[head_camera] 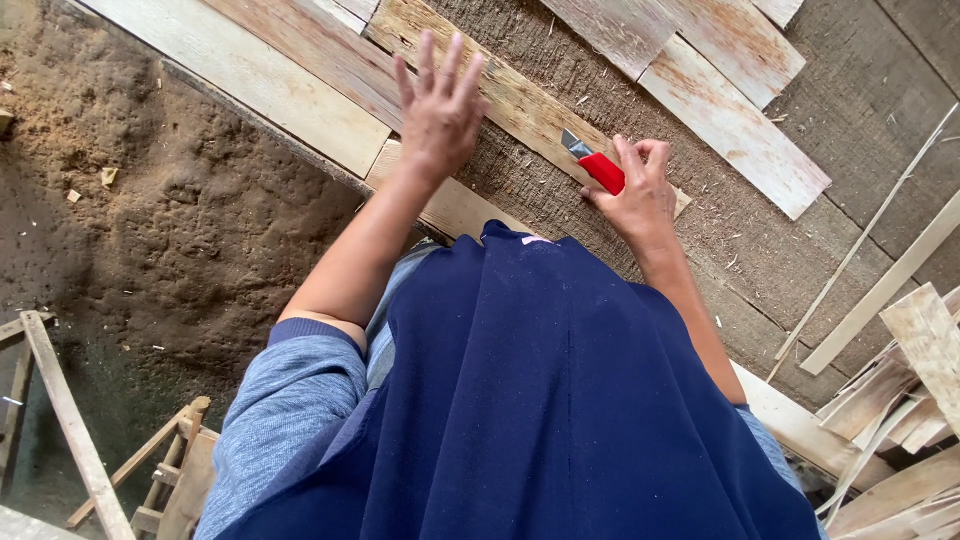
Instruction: The person uses a red utility knife to shave thin strips from a wooden plank held against a workbench. They repeatedly draw the blade along the wood to remove shavings, then lift and reposition the plank to continue the process.
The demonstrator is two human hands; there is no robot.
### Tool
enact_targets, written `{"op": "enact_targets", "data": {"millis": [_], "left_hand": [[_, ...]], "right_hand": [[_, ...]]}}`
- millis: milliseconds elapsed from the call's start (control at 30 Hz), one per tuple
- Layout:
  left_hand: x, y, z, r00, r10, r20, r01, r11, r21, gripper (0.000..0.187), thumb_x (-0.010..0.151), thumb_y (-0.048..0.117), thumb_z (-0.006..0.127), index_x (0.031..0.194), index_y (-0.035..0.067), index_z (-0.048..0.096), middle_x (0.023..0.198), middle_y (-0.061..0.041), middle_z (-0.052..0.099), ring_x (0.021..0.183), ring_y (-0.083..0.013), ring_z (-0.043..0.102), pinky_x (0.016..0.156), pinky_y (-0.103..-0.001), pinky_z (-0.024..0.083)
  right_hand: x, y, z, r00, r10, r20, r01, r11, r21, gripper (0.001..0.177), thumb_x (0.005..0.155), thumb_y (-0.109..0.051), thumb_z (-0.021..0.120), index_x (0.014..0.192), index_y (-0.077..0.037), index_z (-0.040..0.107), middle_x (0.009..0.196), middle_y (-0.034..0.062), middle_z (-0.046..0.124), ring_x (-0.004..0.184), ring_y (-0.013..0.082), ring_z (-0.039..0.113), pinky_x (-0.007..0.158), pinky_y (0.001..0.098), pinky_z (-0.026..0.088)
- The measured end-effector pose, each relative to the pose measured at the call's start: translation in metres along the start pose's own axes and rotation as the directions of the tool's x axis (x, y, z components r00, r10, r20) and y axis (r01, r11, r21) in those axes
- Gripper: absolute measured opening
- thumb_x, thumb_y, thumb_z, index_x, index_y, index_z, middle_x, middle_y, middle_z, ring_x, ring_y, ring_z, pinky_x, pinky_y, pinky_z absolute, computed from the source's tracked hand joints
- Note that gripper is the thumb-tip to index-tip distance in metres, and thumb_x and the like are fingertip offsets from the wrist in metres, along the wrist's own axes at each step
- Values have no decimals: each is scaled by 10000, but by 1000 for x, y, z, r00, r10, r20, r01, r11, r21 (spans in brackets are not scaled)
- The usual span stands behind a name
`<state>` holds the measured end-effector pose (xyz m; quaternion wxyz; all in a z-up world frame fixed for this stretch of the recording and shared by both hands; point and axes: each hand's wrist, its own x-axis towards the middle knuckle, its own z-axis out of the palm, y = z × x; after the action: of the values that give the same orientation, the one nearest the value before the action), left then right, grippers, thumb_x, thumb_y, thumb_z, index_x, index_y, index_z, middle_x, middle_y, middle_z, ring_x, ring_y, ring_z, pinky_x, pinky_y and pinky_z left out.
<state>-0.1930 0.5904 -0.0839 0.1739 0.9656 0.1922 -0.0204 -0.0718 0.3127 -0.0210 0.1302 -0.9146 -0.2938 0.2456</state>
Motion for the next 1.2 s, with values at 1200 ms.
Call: {"op": "enact_targets", "data": {"millis": [1200], "left_hand": [[-10,27,4,997,-9,75,9,1000,-11,683,1084,685,364,1632,291,259,1696,-104,109,1532,-412,11,1083,-730,-182]], "right_hand": [[-6,-8,-11,1000,-15,10,15,998,-60,775,840,-380,838,1469,-106,478,1329,133,371,988,315,611,800,406,628]]}}
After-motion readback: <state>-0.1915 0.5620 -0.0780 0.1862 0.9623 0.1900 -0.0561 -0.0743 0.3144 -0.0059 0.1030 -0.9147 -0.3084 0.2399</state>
